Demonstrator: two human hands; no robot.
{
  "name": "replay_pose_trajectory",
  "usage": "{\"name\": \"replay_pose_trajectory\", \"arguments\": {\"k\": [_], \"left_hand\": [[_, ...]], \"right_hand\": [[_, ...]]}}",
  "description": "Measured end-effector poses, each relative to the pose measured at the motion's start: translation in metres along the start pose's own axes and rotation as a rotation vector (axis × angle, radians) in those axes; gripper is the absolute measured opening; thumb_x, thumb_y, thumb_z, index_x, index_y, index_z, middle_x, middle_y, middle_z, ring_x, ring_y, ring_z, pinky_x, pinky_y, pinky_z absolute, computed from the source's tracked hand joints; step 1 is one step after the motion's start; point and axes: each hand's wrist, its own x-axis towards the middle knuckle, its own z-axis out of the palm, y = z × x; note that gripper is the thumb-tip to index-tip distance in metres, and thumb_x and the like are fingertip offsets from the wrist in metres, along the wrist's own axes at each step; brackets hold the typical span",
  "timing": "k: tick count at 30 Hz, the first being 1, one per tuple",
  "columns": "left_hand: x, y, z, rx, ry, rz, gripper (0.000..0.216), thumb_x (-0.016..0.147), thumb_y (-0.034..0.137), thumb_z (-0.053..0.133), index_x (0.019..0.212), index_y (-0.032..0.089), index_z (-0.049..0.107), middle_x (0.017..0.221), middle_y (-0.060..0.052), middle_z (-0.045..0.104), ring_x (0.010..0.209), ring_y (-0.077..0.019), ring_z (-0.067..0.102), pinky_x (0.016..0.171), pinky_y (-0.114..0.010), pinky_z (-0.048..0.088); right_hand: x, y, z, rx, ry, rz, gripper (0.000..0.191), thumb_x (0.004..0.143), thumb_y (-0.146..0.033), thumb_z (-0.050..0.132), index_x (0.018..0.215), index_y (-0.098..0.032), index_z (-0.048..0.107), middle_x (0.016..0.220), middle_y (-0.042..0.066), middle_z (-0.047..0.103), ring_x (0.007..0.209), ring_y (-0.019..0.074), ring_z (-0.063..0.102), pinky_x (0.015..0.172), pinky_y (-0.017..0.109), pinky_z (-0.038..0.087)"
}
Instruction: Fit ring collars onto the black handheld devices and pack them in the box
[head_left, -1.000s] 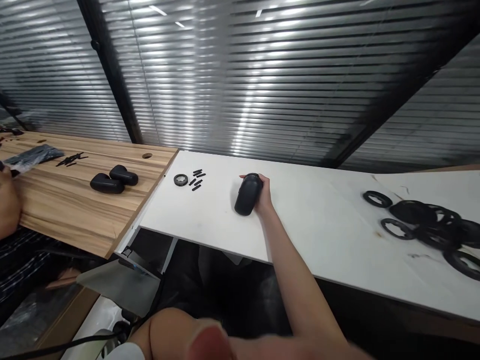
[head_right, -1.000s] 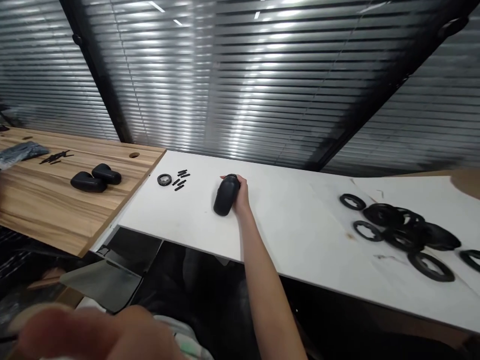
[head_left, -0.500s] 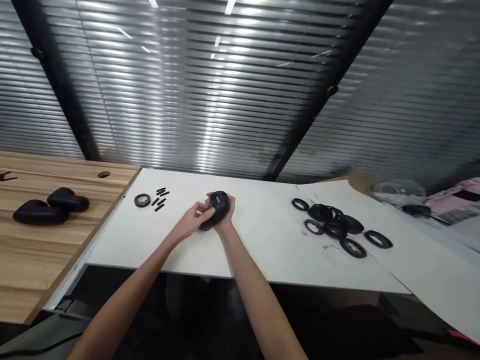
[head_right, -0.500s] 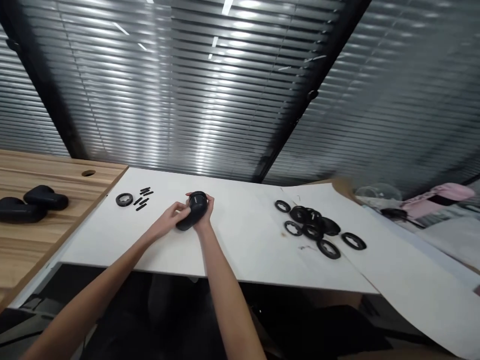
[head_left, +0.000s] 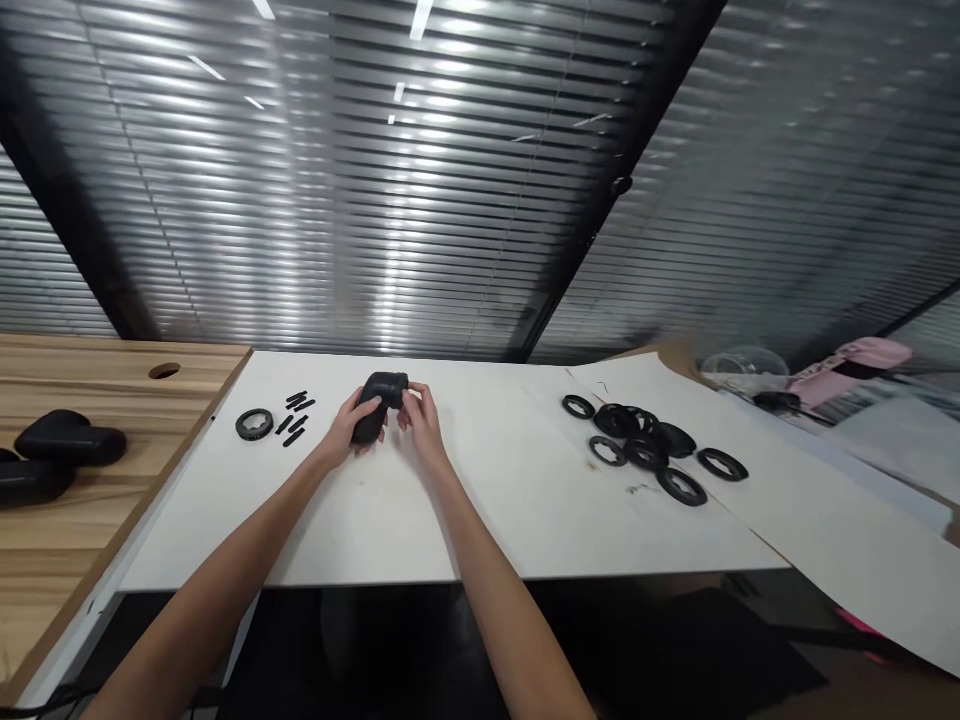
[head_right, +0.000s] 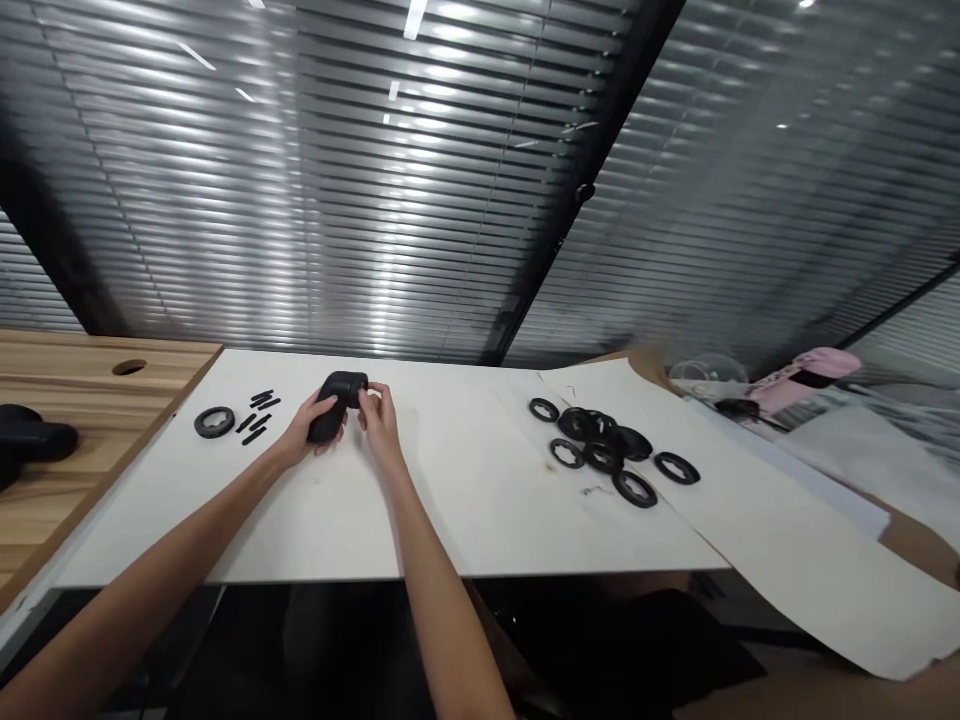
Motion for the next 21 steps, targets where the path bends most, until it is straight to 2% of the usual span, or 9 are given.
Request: {"name": "replay_pose_trajectory", "arguments": {"k": [3, 5, 8, 11, 15, 21], "left_hand": [[0.002, 0.001, -0.001, -0.025, -0.068, -0.059, 0.075, 0.074, 0.087, 0.075, 0.102, 0.019, 0.058, 0.073, -0.003, 0.066, 0.049, -0.0185, 0.063, 0.031, -0.023, 0.033], [0.003, 0.002, -0.002, -0.050, -0.131, -0.110, 0.078, 0.073, 0.090, 0.074, 0.099, 0.018, 0.063, 0.073, -0.005, 0.067, 0.050, -0.0189, 0.063, 0.032, -0.025, 0.036], [0.005, 0.003, -0.003, -0.076, -0.182, -0.188, 0.075, 0.075, 0.088, 0.075, 0.093, 0.015, 0.067, 0.075, -0.008, 0.069, 0.051, -0.0189, 0.063, 0.035, -0.027, 0.042], [0.006, 0.004, -0.004, -0.100, -0.196, -0.247, 0.070, 0.083, 0.084, 0.070, 0.088, 0.014, 0.069, 0.070, -0.009, 0.068, 0.051, -0.0193, 0.062, 0.041, -0.029, 0.049], [0.006, 0.004, -0.005, -0.119, -0.183, -0.292, 0.068, 0.088, 0.081, 0.067, 0.091, 0.013, 0.071, 0.064, -0.007, 0.065, 0.051, -0.0210, 0.062, 0.043, -0.030, 0.050], [0.006, 0.002, -0.009, -0.139, -0.178, -0.321, 0.064, 0.090, 0.078, 0.067, 0.095, 0.013, 0.071, 0.071, -0.009, 0.069, 0.050, -0.0205, 0.063, 0.043, -0.030, 0.050]], "right_hand": [[-0.006, -0.001, 0.000, -0.093, -0.023, -0.027, 0.059, 0.085, -0.076, 0.070, 0.117, -0.027, 0.061, 0.071, -0.004, 0.056, 0.056, 0.0148, 0.050, 0.055, 0.028, 0.041], [-0.010, -0.003, -0.002, -0.195, 0.010, -0.092, 0.057, 0.088, -0.073, 0.066, 0.120, -0.026, 0.061, 0.075, -0.003, 0.059, 0.061, 0.0157, 0.051, 0.059, 0.029, 0.042], [-0.015, -0.004, -0.006, -0.390, 0.072, -0.174, 0.055, 0.085, -0.067, 0.071, 0.121, -0.025, 0.063, 0.075, -0.003, 0.059, 0.066, 0.0172, 0.053, 0.064, 0.030, 0.043], [-0.018, -0.004, -0.007, -0.521, 0.095, -0.180, 0.063, 0.081, -0.064, 0.077, 0.128, -0.025, 0.060, 0.073, -0.005, 0.057, 0.063, 0.0169, 0.050, 0.063, 0.031, 0.042], [-0.019, -0.004, -0.005, -0.526, 0.081, -0.190, 0.063, 0.083, -0.063, 0.075, 0.130, -0.024, 0.059, 0.084, -0.001, 0.064, 0.070, 0.0182, 0.056, 0.068, 0.032, 0.047], [-0.020, -0.003, -0.008, -0.543, 0.012, -0.203, 0.064, 0.087, -0.061, 0.072, 0.135, -0.024, 0.054, 0.102, 0.005, 0.071, 0.083, 0.0220, 0.065, 0.079, 0.036, 0.053]]}}
